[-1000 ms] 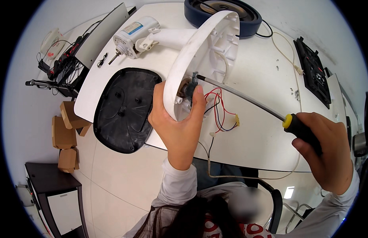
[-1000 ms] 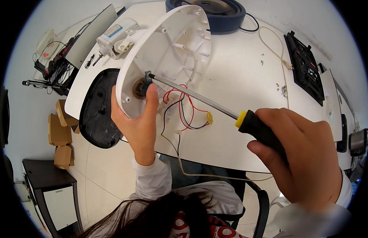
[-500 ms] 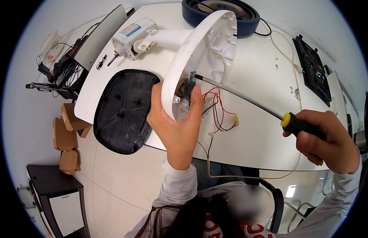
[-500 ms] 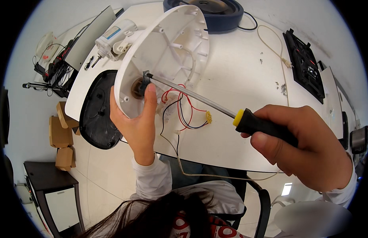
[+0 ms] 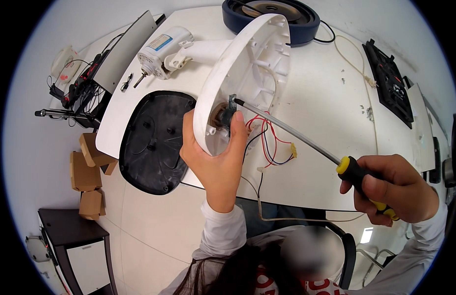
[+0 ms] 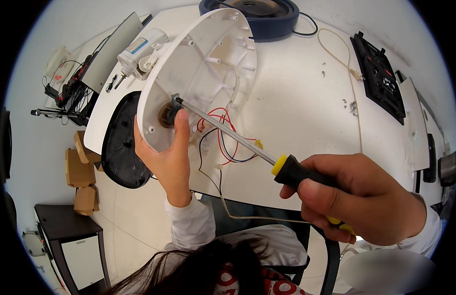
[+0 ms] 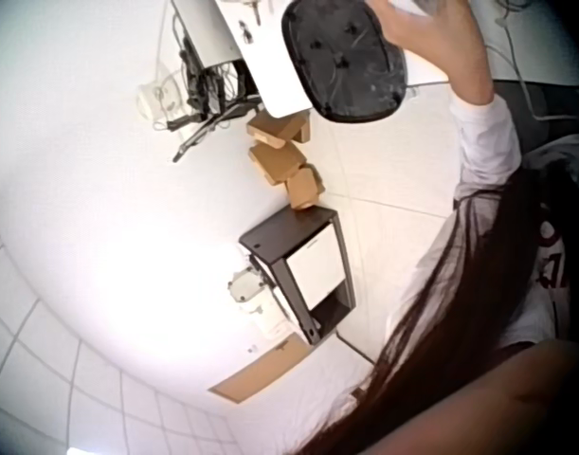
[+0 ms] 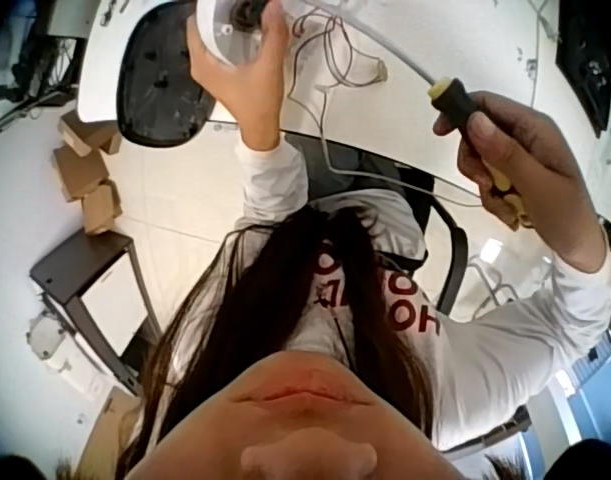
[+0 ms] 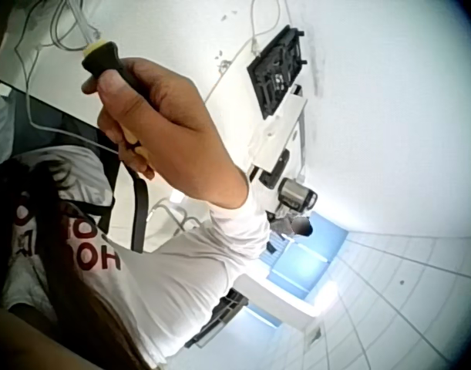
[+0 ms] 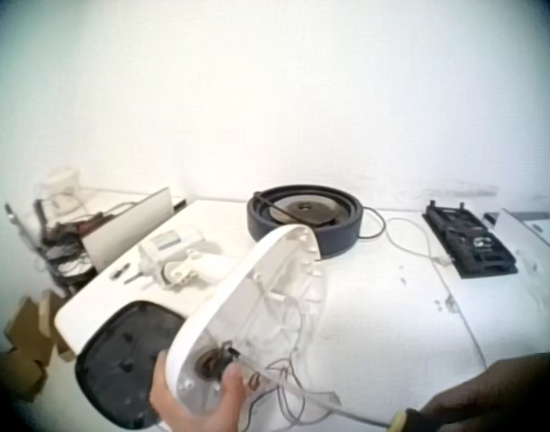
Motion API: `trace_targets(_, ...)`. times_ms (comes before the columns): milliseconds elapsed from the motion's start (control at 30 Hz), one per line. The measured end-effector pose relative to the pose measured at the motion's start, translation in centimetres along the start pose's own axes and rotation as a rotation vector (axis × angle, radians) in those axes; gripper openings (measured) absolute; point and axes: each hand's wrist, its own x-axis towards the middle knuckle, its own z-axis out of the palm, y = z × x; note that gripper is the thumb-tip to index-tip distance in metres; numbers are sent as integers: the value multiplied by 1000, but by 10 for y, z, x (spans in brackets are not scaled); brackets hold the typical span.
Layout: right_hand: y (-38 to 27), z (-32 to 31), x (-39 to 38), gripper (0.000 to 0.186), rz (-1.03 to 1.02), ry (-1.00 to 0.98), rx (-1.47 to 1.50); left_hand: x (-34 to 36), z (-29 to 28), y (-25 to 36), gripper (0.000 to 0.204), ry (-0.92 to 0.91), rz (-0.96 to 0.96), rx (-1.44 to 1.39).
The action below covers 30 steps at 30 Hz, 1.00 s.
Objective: The person uses a screwdriver to remove and reinstall a small switch component inside a white plastic housing. They repeatedly unscrew, detach, and reattach the switch while manipulating internal wires, then tighten the screws again.
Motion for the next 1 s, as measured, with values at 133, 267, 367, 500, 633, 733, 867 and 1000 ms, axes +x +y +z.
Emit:
trace_targets(133,2,3,-2,33,23,-47,119,2,0,1,26,-14,31,27)
trace_targets(267,6,3,-1,42,-17,-77,112,1,-1,6,27,-17,-45,-32)
trace_targets(367,4,0,-1,41,-38,-78,57,-1,-2,6,27,-3,-47,-41)
trace_targets(500,5,6,-4,39,-103,7,-81,-3,-3,-1,27,7,1,-32)
trace_targets(633,12,2,3,37,-279,92,-406,-4,-6,-5,27,18,20,-1)
trace_targets(733,14,2,3,32,-403,218,-727,-3,-6,-3,26,13,7,-18)
trace_targets(867,19,12,4,31,-538,429,-1094,-2,-7,-2,25,-9,8,4)
trace_targets(1000,22,20,3,39,-507,566,-1268,-2,-6,-1,25,-8,-4,2)
